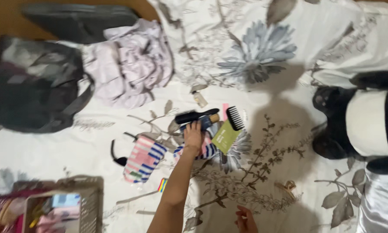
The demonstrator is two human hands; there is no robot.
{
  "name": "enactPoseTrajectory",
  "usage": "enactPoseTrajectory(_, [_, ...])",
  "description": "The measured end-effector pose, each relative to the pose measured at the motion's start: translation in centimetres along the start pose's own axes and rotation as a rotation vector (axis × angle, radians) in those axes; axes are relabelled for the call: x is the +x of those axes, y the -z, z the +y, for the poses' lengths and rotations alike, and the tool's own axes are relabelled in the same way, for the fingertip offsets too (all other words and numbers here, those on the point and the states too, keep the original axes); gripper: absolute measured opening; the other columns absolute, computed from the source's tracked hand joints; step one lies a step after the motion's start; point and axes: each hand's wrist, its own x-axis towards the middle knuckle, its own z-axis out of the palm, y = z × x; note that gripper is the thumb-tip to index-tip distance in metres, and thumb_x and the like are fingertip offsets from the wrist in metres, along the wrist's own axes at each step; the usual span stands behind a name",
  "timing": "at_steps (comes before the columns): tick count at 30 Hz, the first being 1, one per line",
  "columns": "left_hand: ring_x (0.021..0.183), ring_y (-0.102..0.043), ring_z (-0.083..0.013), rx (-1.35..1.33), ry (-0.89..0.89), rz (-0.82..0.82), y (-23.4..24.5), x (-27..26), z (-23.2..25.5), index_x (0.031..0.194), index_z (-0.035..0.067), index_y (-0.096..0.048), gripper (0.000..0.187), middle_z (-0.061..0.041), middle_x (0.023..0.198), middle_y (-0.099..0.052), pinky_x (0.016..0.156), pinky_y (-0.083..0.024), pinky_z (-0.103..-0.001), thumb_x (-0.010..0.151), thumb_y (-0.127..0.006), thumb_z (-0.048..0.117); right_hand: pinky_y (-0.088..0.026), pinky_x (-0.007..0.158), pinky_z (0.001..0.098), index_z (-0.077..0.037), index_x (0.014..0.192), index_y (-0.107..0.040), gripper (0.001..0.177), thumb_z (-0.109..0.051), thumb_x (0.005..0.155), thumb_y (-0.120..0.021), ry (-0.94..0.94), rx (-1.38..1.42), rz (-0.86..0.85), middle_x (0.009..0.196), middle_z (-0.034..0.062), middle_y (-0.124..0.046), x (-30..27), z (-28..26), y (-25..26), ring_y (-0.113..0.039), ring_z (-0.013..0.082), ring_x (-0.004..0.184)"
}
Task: The person organizes personal care items on a bed, placing a hairbrush, a small bottle, a comb, and a small box into a pink makeup case. They also open a striped pouch, remove a small box, and place it into the makeup case. The person continues to arrange items inside the case.
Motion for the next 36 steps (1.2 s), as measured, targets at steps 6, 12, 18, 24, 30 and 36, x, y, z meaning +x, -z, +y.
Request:
enactPoseTrajectory(6, [0.12,-0.05,-0.0272,0.335,-0.057,-0.051,-1.0,1.5,1.3,0.136,0.004,-0.054,0.055,-0.009,0.128,-0.056,0.101,-0.041,-0.04,0.085,-0.065,0.022,-0.059,0.077,0.0351,-0.01,0.135,-0.061,0.034,-0.017,0.103,-0.053,-0.031,0.05,-0.019,0.108,0.0089,-0.07,0.7,1.1,-0.2,-0.069,0.0155,0.074])
enactPoseTrajectory(12, [0.116,-0.052,-0.0274,0.319,-0.127,-0.049,-2.1,2.3,-0.1,0.13,0.006,-0.057,0.044,-0.009,0.12,-0.058,0.1,-0.042,-0.039,0.087,-0.059,0.014,-0.056,0.071,0.0322,-0.007,0.129,-0.065,0.03,-0.013,0.103,-0.052,0.026,0.028,-0.077,0.104,0.009,-0.071,1.8,-0.1,-1.7,-0.066,0.015,0.069])
enactPoseTrajectory(18, [0.122,-0.051,-0.0295,0.206,-0.08,-0.013,-2.6,1.8,-2.0,0.134,0.009,-0.055,0.048,-0.01,0.127,-0.058,0.099,-0.042,-0.041,0.086,-0.063,0.015,-0.055,0.069,0.031,-0.01,0.13,-0.065,0.031,-0.013,0.102,-0.053,0.084,-0.044,-0.121,0.104,0.0066,-0.073,2.4,-2.0,-3.2,-0.065,0.0135,0.067])
enactPoseTrajectory(24, [0.133,-0.047,-0.0331,0.06,0.031,-0.09,1.2,-1.0,-5.2,0.142,0.005,-0.047,0.096,-0.015,0.133,-0.056,0.111,-0.039,-0.044,0.058,-0.088,0.027,-0.057,0.064,0.0297,-0.006,0.129,-0.06,0.031,-0.01,0.099,-0.057,0.308,-0.033,-0.158,0.103,0.0053,-0.071,2.3,-4.3,-4.9,-0.06,0.0134,0.059])
enactPoseTrajectory(30, [0.118,-0.05,-0.0395,-0.404,0.095,0.153,14.3,-10.5,-10.5,0.135,0.001,-0.054,0.085,-0.019,0.124,-0.061,0.106,-0.041,-0.048,0.061,-0.09,0.026,-0.043,0.049,0.0309,-0.003,0.126,-0.069,0.027,-0.012,0.103,-0.059,0.477,0.05,-0.23,0.075,0.0116,-0.069,1.3,-9.2,-6.8,-0.05,0.0136,0.05])
enactPoseTrajectory(36, [0.112,-0.062,-0.0383,-0.732,0.386,0.239,26.5,-20.1,-12.6,0.137,0.001,-0.046,0.088,-0.022,0.123,-0.063,0.098,-0.051,-0.044,0.064,-0.089,0.024,-0.052,0.064,0.0322,-0.011,0.134,-0.061,0.054,-0.023,0.084,-0.078,0.592,-0.099,-0.326,0.104,0.0075,-0.072,-3.4,-17.2,-12.5,-0.066,0.0161,0.074])
